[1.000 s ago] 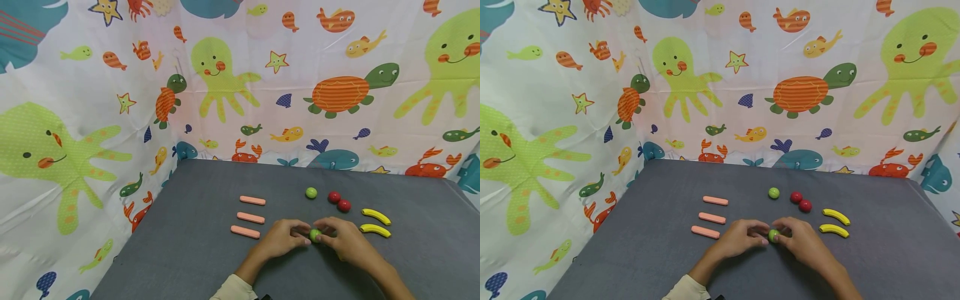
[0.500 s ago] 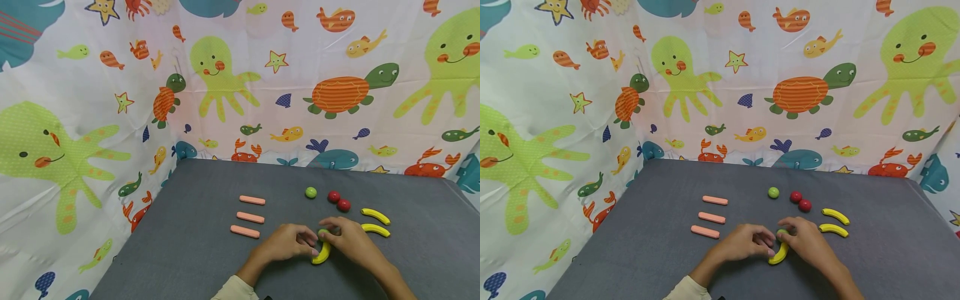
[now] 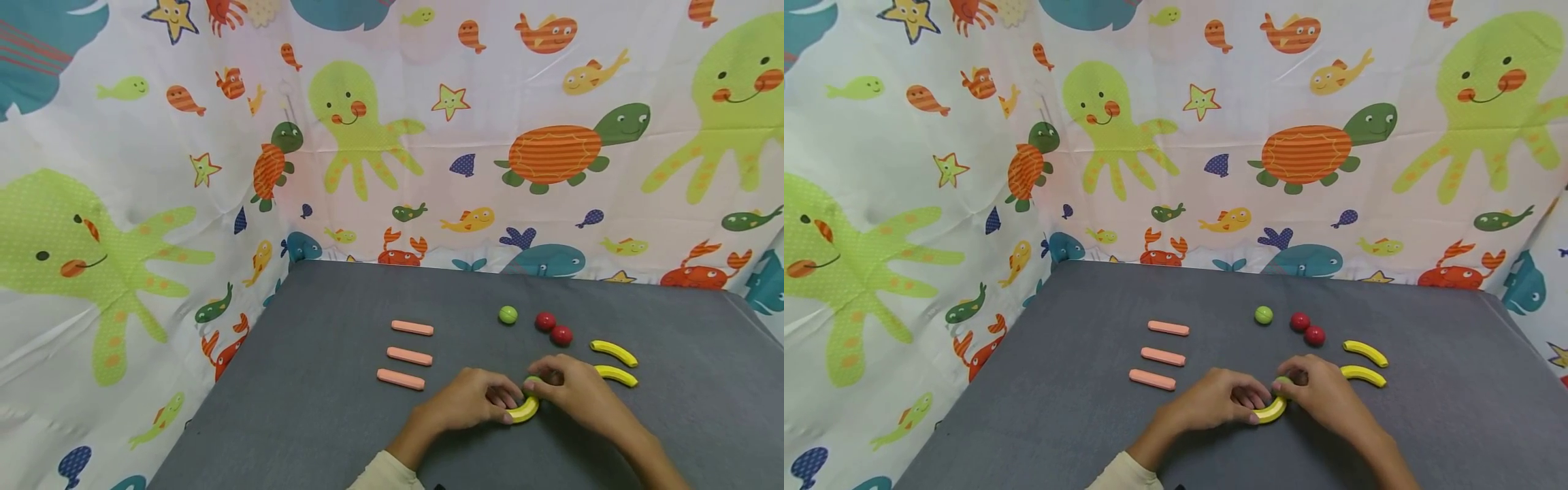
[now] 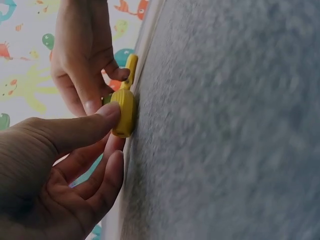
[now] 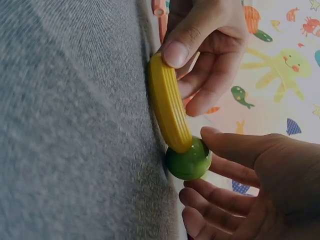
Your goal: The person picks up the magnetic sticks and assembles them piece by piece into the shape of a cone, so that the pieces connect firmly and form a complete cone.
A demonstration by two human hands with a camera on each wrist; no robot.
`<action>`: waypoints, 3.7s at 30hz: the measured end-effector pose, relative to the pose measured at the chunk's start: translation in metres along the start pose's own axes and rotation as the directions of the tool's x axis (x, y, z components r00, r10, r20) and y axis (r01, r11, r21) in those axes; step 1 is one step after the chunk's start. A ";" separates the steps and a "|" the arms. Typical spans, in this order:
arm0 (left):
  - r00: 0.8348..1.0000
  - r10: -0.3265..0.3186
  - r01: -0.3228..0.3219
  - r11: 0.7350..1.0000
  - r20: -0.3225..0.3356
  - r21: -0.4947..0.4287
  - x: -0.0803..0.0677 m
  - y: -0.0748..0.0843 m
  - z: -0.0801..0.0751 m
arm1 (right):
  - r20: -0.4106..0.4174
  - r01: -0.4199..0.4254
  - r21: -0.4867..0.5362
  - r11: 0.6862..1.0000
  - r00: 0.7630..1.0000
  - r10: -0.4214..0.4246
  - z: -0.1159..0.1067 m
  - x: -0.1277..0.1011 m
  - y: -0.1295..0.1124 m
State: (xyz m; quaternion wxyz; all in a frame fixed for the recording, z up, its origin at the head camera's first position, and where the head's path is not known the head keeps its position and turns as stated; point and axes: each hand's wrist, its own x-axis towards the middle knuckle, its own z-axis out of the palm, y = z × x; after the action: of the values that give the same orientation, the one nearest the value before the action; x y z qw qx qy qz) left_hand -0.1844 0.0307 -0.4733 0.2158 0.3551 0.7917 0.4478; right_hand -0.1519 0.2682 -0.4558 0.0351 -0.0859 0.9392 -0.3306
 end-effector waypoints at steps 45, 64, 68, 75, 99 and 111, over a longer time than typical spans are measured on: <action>0.998 0.018 -0.006 0.977 -0.056 0.211 -0.002 -0.006 -0.008 | -0.099 -0.223 -0.056 0.973 0.971 0.217 -0.078 -0.015 0.072; 0.998 -0.003 0.015 0.978 -0.058 0.209 -0.003 -0.005 -0.008 | -0.014 -0.221 -0.059 0.973 0.975 0.221 -0.070 -0.016 0.088; 0.998 0.002 0.010 0.978 -0.055 0.210 -0.003 -0.006 -0.008 | 0.002 -0.233 -0.065 0.970 0.972 0.233 -0.069 -0.015 0.088; 0.999 0.015 -0.005 0.980 -0.050 0.199 -0.003 -0.008 -0.008 | 0.024 -0.255 -0.081 0.964 0.966 0.257 -0.066 -0.015 0.088; 0.999 0.007 0.002 0.983 -0.049 0.184 -0.005 -0.008 -0.008 | -0.007 -0.247 -0.035 0.968 0.969 0.247 -0.055 -0.012 0.073; 0.999 0.029 -0.021 0.976 -0.030 0.216 -0.005 -0.008 -0.008 | 0.013 -0.252 0.126 0.959 0.967 0.253 -0.040 -0.008 0.052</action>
State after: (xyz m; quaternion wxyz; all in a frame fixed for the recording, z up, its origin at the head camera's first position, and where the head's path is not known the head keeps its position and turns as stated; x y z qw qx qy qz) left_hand -0.1892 0.0200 -0.4764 0.1572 0.3789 0.8345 0.3679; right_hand -0.1564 0.3344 -0.4576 0.0808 0.0376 0.9197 -0.3823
